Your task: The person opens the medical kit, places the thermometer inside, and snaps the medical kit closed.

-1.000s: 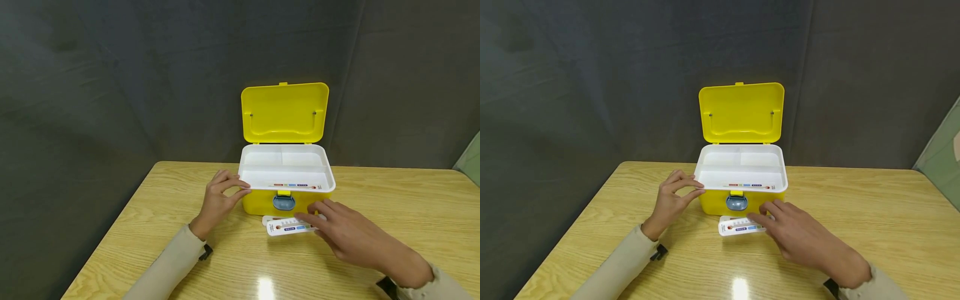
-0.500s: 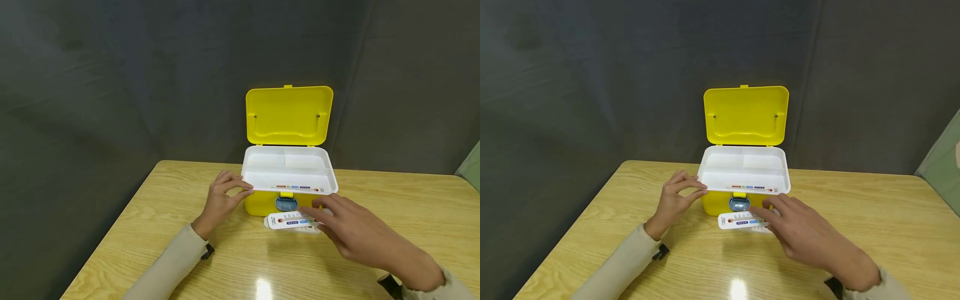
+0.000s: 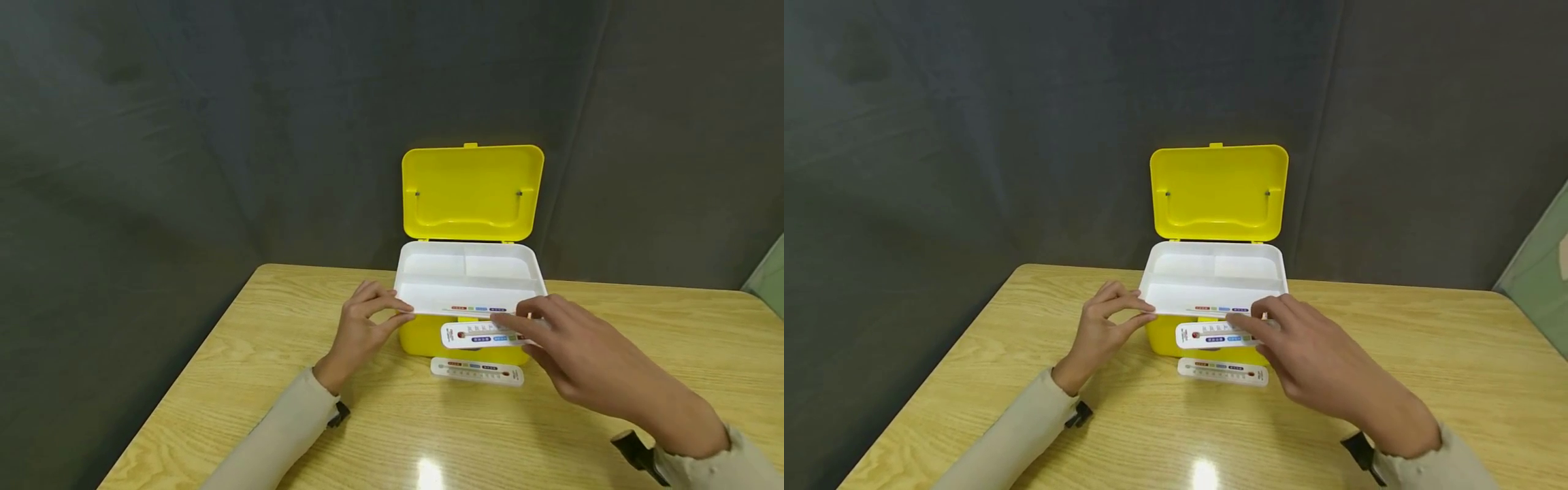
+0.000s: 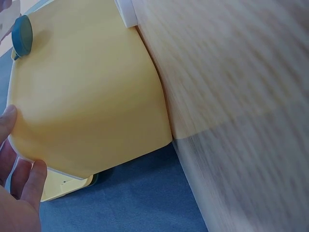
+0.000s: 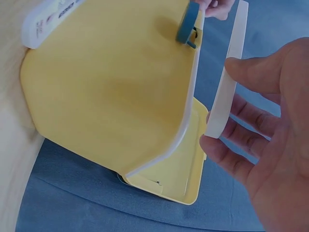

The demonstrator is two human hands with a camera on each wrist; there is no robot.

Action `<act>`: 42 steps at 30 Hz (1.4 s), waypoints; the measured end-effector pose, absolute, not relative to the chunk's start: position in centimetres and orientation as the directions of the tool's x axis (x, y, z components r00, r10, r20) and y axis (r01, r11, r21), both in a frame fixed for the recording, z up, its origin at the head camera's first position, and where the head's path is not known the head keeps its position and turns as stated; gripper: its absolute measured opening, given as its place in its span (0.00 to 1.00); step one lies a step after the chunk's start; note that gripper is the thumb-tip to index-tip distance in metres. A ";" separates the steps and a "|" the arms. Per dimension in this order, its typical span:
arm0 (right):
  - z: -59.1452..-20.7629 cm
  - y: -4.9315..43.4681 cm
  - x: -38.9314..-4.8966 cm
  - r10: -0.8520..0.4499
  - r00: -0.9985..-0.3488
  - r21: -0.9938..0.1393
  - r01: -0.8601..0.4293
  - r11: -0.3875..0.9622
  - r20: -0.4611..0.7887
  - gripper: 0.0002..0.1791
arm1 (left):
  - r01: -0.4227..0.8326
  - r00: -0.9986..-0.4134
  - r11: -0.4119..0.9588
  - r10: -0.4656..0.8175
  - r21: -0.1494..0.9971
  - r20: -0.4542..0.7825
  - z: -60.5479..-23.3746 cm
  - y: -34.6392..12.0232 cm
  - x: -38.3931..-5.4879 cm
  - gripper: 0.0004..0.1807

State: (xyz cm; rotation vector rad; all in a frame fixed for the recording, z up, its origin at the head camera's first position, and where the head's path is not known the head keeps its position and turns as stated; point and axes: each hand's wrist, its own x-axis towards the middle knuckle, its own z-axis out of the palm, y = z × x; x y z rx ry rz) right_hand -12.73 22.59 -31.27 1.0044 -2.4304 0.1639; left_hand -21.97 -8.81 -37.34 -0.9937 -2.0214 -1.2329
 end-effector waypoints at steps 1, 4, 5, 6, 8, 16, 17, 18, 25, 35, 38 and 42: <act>-31.2 22.6 -12.8 -0.628 -0.602 0.078 -0.689 0.721 0.493 0.34 | 0.821 -0.565 0.299 0.300 0.486 0.769 -37.3 -8.8 -22.0 0.06; -30.9 22.6 -13.0 -0.623 -0.608 0.074 -0.684 0.726 0.492 0.34 | 0.822 -0.564 0.298 0.301 0.486 0.769 -37.3 -8.8 -21.9 0.06; -30.7 22.6 -13.0 -0.622 -0.609 0.075 -0.682 0.727 0.492 0.34 | 0.821 -0.564 0.298 0.301 0.486 0.769 -37.3 -8.7 -22.0 0.06; -30.7 22.6 -13.1 -0.623 -0.605 0.079 -0.683 0.726 0.497 0.34 | 0.821 -0.565 0.298 0.301 0.487 0.768 -37.3 -8.7 -22.0 0.06; -30.5 22.5 -13.4 -0.628 -0.585 0.085 -0.694 0.715 0.513 0.34 | 0.821 -0.565 0.298 0.301 0.487 0.768 -37.2 -8.7 -22.0 0.06; -29.7 22.6 -14.5 -0.619 -0.541 0.096 -0.704 0.703 0.569 0.25 | 0.811 -0.579 0.304 0.295 0.500 0.760 -37.2 -8.9 -21.9 0.06; -29.6 22.6 -14.6 -0.615 -0.547 0.094 -0.699 0.708 0.567 0.20 | 0.811 -0.579 0.304 0.295 0.499 0.760 -37.2 -8.9 -21.9 0.06; -29.5 22.6 -14.7 -0.612 -0.555 0.091 -0.695 0.713 0.563 0.18 | 0.809 -0.582 0.304 0.295 0.503 0.758 -37.2 -8.9 -21.9 0.06; -29.0 22.2 -15.1 -0.605 -0.584 0.081 -0.680 0.729 0.541 0.35 | 0.811 -0.577 0.317 0.298 0.492 0.760 -37.2 -8.9 -21.8 0.06; -29.1 22.1 -16.1 -0.594 -0.587 0.087 -0.667 0.740 0.551 0.32 | 0.814 -0.573 0.316 0.295 0.488 0.765 -36.6 -9.0 -21.6 0.06; -29.4 22.2 -16.2 -0.580 -0.602 0.076 -0.655 0.752 0.549 0.30 | 0.818 -0.566 0.314 0.295 0.482 0.770 -36.6 -9.0 -21.6 0.06; -29.7 22.2 -16.4 -0.556 -0.619 0.061 -0.636 0.769 0.555 0.27 | 0.818 -0.567 0.314 0.295 0.483 0.769 -36.7 -8.9 -21.5 0.06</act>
